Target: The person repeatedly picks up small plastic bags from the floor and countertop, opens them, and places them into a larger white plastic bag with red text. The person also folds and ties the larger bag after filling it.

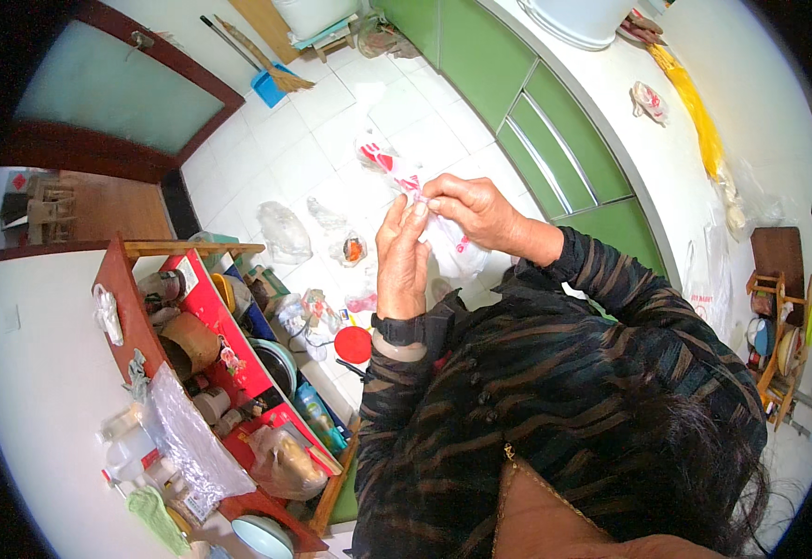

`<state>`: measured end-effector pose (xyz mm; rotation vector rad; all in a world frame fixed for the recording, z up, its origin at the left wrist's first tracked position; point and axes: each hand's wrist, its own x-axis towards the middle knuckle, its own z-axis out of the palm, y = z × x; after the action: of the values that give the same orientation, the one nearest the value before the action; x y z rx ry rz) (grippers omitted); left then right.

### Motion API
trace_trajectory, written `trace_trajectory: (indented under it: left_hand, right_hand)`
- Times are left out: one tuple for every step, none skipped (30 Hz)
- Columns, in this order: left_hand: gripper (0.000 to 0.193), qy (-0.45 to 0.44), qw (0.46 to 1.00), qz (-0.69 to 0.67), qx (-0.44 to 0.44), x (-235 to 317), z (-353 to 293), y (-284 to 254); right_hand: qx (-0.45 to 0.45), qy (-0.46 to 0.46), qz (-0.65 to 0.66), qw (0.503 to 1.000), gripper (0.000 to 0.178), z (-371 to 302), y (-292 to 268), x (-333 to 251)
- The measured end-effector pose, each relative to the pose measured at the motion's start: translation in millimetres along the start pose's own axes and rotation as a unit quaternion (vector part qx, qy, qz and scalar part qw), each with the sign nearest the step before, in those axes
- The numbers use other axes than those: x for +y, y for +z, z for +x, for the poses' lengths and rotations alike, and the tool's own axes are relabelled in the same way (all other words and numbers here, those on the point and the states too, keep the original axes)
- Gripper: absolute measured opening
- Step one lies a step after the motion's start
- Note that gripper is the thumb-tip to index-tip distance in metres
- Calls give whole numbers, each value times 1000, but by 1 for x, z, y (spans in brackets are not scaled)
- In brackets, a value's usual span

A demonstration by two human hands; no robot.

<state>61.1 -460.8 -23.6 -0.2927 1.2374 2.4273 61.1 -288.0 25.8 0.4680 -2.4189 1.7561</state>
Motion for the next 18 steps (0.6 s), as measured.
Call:
trace_trajectory:
  left_hand:
    - [65,-8,1000,-6,16,-3,4,5]
    - [60,-16,1000,-13,23,-5,7,8]
    - [56,-44,997,-15,57,-7,9,13]
    - [58,-48,997,-27,55,-12,10,22]
    - [61,-30,998,-37,28,-18,9,32]
    - [64,-39,998,-36,30,-25,8,45]
    - [67,-48,998,-34,30,-33,10,61]
    - [66,-62,994,-88,-14,-43,12,80]
    - [65,-79,985,-143,-57,-53,13,95]
    - [64,-82,964,-216,-133,-63,15,109]
    - [61,-99,975,-165,-111,-71,20,121]
    - [58,-100,978,-134,-124,-79,28,133]
    - [56,-113,984,-86,-108,-88,32,143]
    - [60,-120,992,-12,-46,-93,35,149]
    - [63,-84,993,-36,-74,-97,36,154]
    - [65,-68,994,-39,-72,-100,35,159]
    - [68,-58,996,-38,-61,-101,34,162]
    - [73,-37,997,-45,-57,-101,34,167]
  right_hand:
    - [18,15,26,999,15,-3,-8,3]
    - [32,35,53,997,16,-7,-19,6]
    - [49,50,81,994,17,-11,-34,9]
    - [62,69,108,990,18,-16,-50,13]
    - [72,91,137,984,17,-23,-66,16]
    - [88,101,170,976,17,-31,-82,18]
    - [107,110,203,967,17,-38,-98,21]
    - [119,133,226,957,17,-47,-111,23]
    - [113,115,224,961,17,-55,-121,24]
    - [110,112,220,963,17,-64,-131,26]
    - [106,109,218,964,18,-73,-141,29]
    - [110,96,245,959,18,-81,-148,32]
    - [146,111,246,952,18,-89,-159,37]
    - [178,118,251,944,17,-96,-169,43]
    - [205,105,260,938,17,-103,-177,51]
    - [245,115,267,925,17,-108,-186,60]
    - [247,178,262,916,17,-114,-192,68]
    - [246,214,264,908,18,-121,-197,76]
